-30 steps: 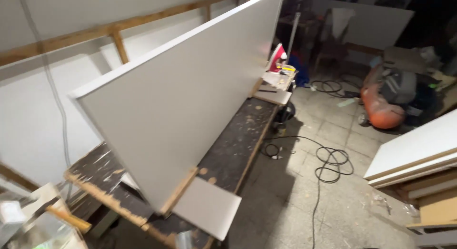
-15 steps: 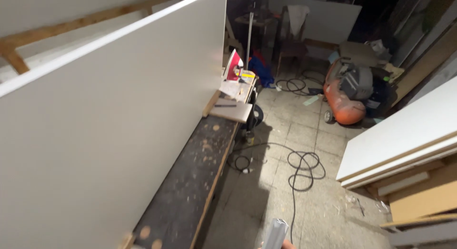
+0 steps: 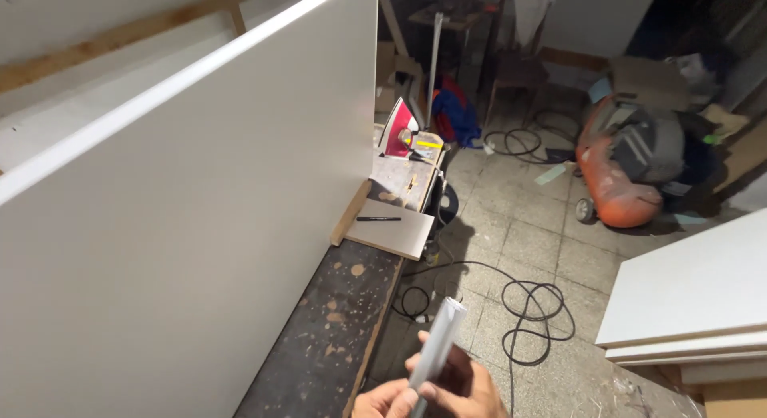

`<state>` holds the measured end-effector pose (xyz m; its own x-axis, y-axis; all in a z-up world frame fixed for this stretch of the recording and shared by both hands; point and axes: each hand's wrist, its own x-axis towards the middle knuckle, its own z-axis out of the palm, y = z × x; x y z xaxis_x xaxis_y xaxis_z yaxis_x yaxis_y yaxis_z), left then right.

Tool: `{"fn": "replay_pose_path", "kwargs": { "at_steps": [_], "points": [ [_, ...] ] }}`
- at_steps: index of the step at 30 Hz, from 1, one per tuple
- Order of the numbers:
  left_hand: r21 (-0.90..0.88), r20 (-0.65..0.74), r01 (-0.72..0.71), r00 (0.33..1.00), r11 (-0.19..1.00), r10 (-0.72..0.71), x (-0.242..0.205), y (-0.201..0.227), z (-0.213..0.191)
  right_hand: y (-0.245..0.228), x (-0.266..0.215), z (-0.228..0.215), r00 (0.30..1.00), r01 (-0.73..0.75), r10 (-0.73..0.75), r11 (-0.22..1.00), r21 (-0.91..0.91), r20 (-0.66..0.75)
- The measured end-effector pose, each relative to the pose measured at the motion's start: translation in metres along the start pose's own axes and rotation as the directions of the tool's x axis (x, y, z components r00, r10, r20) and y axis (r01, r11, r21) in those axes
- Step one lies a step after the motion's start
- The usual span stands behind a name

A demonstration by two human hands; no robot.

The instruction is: Applying edge banding to a white furniture panel using an iron and a pressing tool

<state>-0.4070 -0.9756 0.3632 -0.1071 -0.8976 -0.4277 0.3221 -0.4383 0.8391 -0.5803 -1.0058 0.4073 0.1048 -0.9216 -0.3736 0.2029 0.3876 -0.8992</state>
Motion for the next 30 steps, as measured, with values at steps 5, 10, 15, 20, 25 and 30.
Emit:
{"fn": "replay_pose_path", "kwargs": {
  "at_steps": [5, 10, 15, 20, 25, 30],
  "points": [
    [0.308, -0.441, -0.038, 0.88, 0.951, 0.178, 0.064, 0.061, 0.045, -0.034, 0.117, -0.013, 0.829, 0.321, -0.321, 0.944, 0.08, 0.458],
    [0.252, -0.61, -0.215, 0.722, 0.944, 0.327, 0.137, 0.106, 0.077, -0.095, 0.197, -0.001, 0.836, 0.188, -0.175, 0.982, 0.028, 0.52],
    [0.278, -0.665, -0.315, 0.619, 0.907, 0.418, 0.185, 0.156, 0.07, -0.136, 0.261, 0.027, 0.739, 0.207, -0.215, 0.974, 0.088, 0.639],
    [0.55, -0.568, 0.076, 0.764, 0.832, 0.306, 0.197, 0.228, 0.054, -0.162, 0.312, 0.05, 0.751, 0.28, -0.255, 0.958, 0.056, 0.609],
    [0.87, -0.199, -0.345, 0.405, 0.351, 0.892, 0.228, 0.273, 0.028, -0.203, 0.369, 0.071, 0.534, 0.493, -0.544, 0.822, 0.284, 0.647],
    [0.868, 0.335, -0.368, -0.06, -0.333, 0.94, 0.178, 0.408, 0.077, -0.319, 0.378, 0.098, 0.171, 0.957, -0.82, 0.271, 0.107, 0.546]
  ]
}}
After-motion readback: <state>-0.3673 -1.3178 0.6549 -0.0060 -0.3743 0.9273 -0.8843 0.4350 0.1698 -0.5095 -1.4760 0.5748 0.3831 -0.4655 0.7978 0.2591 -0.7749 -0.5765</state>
